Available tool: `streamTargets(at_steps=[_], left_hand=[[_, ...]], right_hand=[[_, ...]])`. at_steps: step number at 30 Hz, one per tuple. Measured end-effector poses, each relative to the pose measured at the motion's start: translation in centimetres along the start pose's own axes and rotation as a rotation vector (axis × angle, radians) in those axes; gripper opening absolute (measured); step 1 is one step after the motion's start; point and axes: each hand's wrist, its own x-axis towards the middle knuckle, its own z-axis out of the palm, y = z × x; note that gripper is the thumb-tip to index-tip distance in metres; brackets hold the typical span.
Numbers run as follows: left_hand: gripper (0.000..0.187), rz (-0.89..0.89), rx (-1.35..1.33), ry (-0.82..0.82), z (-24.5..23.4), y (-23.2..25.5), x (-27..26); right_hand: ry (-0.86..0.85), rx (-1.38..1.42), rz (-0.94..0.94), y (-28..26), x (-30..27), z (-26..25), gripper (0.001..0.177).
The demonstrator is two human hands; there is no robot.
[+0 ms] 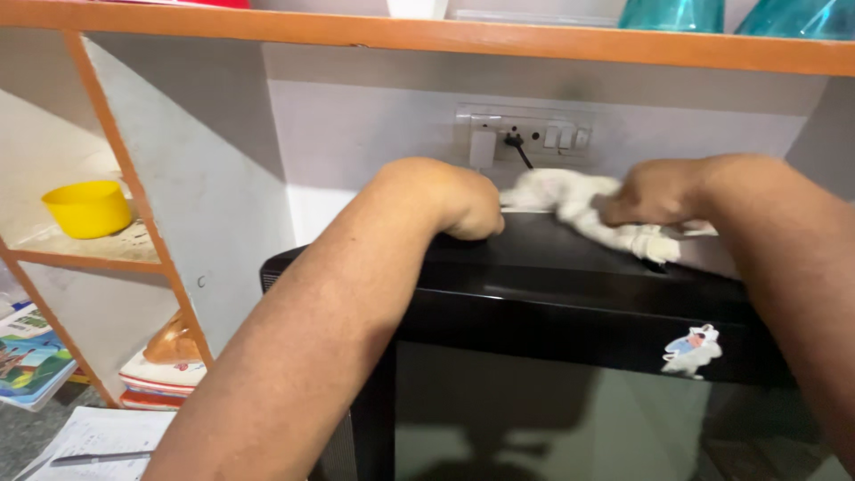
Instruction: The person cleans a television set using a cloth, wiping the sides, top, and screen, and then wipes a remote control.
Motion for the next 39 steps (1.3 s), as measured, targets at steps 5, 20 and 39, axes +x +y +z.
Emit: streamTargets(at_steps=[5,20,39], left_hand=[[0.047,-0.007,0.04,-0.006,0.2,0.0,-0.1],[0.047,-0.058,-0.032,-0.014,0.5,-0.3,0.3],[0.047,-0.008,-0.032,0.008,1.1,-0.6,0.9]], right_hand=[[-0.044,-0.232,0.376,2.6,0.1,0.3,0.06],[-0.064,-0.103,0.163,0.3,-0.6,-0.6,0.062],[-0.091,-0.418,0.138,1.0,1.2,-0.5,0.041]])
